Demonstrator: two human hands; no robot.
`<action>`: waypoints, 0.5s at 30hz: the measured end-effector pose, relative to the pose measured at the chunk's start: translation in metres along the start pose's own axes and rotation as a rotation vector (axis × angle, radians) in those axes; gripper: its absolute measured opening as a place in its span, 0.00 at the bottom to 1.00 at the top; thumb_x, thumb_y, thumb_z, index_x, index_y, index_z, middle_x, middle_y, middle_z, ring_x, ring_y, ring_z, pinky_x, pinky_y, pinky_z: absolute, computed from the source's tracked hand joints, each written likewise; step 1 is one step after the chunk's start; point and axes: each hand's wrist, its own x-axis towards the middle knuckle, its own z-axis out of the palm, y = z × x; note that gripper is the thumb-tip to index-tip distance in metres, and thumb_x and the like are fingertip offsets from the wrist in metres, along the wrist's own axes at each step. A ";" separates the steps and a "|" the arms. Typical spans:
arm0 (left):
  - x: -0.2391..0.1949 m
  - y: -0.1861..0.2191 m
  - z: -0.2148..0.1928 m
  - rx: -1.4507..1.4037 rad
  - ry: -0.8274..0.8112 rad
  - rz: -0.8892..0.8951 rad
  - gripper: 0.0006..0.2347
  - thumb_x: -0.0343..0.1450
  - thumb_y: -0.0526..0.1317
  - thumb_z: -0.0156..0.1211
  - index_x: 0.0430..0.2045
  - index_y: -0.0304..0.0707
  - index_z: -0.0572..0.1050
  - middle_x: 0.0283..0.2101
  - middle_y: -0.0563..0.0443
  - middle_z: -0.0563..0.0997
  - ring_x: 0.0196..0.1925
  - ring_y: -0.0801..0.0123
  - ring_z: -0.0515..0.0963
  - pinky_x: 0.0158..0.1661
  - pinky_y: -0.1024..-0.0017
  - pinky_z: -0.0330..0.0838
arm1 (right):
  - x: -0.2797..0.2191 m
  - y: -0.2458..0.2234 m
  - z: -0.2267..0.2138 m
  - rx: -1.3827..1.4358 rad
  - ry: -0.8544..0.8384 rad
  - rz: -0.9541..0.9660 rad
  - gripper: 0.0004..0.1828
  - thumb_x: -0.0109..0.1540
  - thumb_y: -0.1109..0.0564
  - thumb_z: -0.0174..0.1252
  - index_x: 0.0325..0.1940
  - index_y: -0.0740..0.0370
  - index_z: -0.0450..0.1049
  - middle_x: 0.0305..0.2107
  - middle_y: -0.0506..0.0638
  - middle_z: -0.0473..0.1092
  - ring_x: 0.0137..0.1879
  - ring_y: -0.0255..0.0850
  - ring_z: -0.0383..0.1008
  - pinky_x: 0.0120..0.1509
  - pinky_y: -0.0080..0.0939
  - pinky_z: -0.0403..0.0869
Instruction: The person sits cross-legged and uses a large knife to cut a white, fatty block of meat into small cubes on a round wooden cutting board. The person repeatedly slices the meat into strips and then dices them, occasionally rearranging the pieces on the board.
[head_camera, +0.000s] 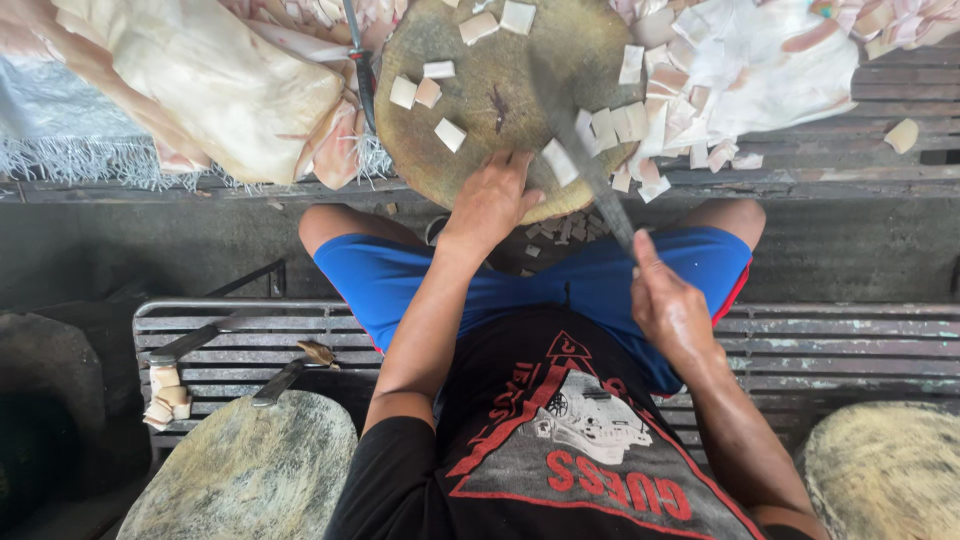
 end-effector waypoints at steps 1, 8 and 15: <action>0.000 0.002 0.000 -0.011 0.034 0.037 0.23 0.65 0.42 0.71 0.52 0.31 0.73 0.51 0.33 0.76 0.54 0.43 0.78 0.50 0.54 0.75 | -0.002 0.001 -0.004 0.060 0.038 0.027 0.38 0.66 0.68 0.55 0.80 0.54 0.56 0.27 0.61 0.72 0.29 0.46 0.74 0.38 0.45 0.76; 0.085 0.059 0.054 -0.052 0.116 0.129 0.16 0.69 0.44 0.65 0.47 0.36 0.78 0.50 0.42 0.76 0.54 0.48 0.73 0.55 0.52 0.69 | -0.001 0.032 -0.040 0.339 0.342 0.249 0.32 0.78 0.66 0.47 0.86 0.58 0.47 0.33 0.49 0.74 0.32 0.32 0.72 0.39 0.36 0.76; 0.131 0.073 0.137 0.502 -0.105 0.429 0.10 0.66 0.38 0.55 0.35 0.39 0.83 0.54 0.46 0.72 0.61 0.55 0.65 0.57 0.61 0.57 | -0.002 0.043 -0.041 0.381 0.399 0.429 0.33 0.75 0.68 0.46 0.85 0.64 0.50 0.30 0.49 0.72 0.30 0.31 0.70 0.36 0.34 0.73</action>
